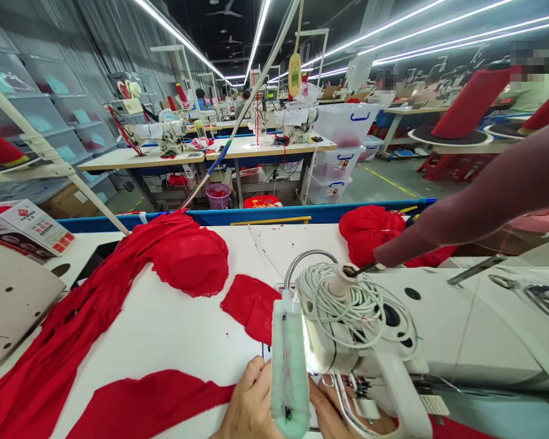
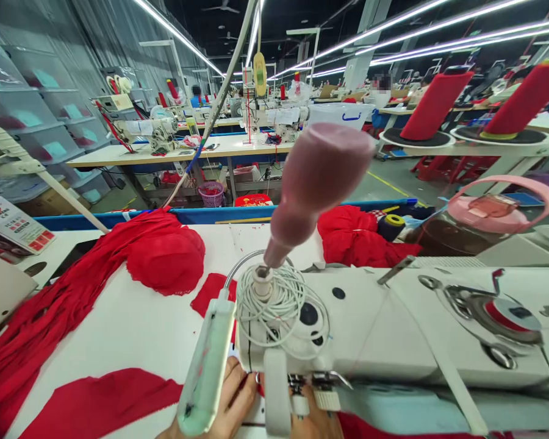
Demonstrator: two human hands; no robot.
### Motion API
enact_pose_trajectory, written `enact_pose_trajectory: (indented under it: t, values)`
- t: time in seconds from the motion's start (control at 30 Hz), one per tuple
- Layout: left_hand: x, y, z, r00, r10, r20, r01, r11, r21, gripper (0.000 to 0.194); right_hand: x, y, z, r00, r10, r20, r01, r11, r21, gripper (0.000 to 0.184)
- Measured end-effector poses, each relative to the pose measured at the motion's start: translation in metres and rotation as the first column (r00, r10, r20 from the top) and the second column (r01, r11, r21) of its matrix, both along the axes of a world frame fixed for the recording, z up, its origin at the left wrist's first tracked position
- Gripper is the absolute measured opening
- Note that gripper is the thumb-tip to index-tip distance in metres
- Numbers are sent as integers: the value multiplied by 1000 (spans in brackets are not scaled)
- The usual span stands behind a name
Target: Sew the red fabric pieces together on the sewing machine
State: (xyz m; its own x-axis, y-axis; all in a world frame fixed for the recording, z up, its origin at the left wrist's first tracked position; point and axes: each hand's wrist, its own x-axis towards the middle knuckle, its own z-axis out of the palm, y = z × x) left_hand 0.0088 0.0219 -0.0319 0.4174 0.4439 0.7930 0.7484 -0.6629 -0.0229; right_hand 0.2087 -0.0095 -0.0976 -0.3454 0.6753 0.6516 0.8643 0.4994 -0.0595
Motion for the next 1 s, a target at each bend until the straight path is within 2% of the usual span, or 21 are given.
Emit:
enact_pose_trajectory:
  t: [0.07,0.13,0.27,0.37,0.5,0.6,0.7,0.77,0.8,0.9,1.0]
  values:
    - [3,2,4,1000,21,-1,-21,999,27,27,-4,2,4,999,-7,-32,8,999,51,47]
    - [3,2,10,997,5,-72,-6,1000,-13,29,-8,4,8,999,-8,-45,12,997,82,49]
    - [-4,-4,18,994,4,-111,-4,1000,0,32,-12,5,12,999,-17,-52,21,996,81,50]
    - [-9,-10,18,964,-9,-267,3,1000,-24,29,-13,3,18,996,-31,-84,36,998,56,49]
    - [-12,-16,13,935,-33,-353,13,998,-57,33,-13,3,31,998,54,-28,-53,998,19,50]
    - [-12,-19,3,932,-30,-362,-13,993,-117,29,-13,5,36,997,45,59,-46,999,3,50]
    - [-12,-17,-8,925,-7,-380,-53,988,-147,26,-15,10,37,998,16,52,-22,994,108,46]
    - [-10,-15,-9,934,-1,-358,-52,989,-138,27,-15,12,41,1000,10,4,-11,984,175,45]
    - [-8,-14,-7,943,-4,-334,-43,990,-135,28,-14,12,45,1000,19,9,-20,987,160,44]
    - [-1,-13,5,976,-2,-220,-20,995,-97,33,-8,9,66,994,45,97,-46,999,8,33]
    - [3,-14,19,972,-15,-235,-4,997,-81,36,-5,8,86,995,-33,97,37,998,-45,27]
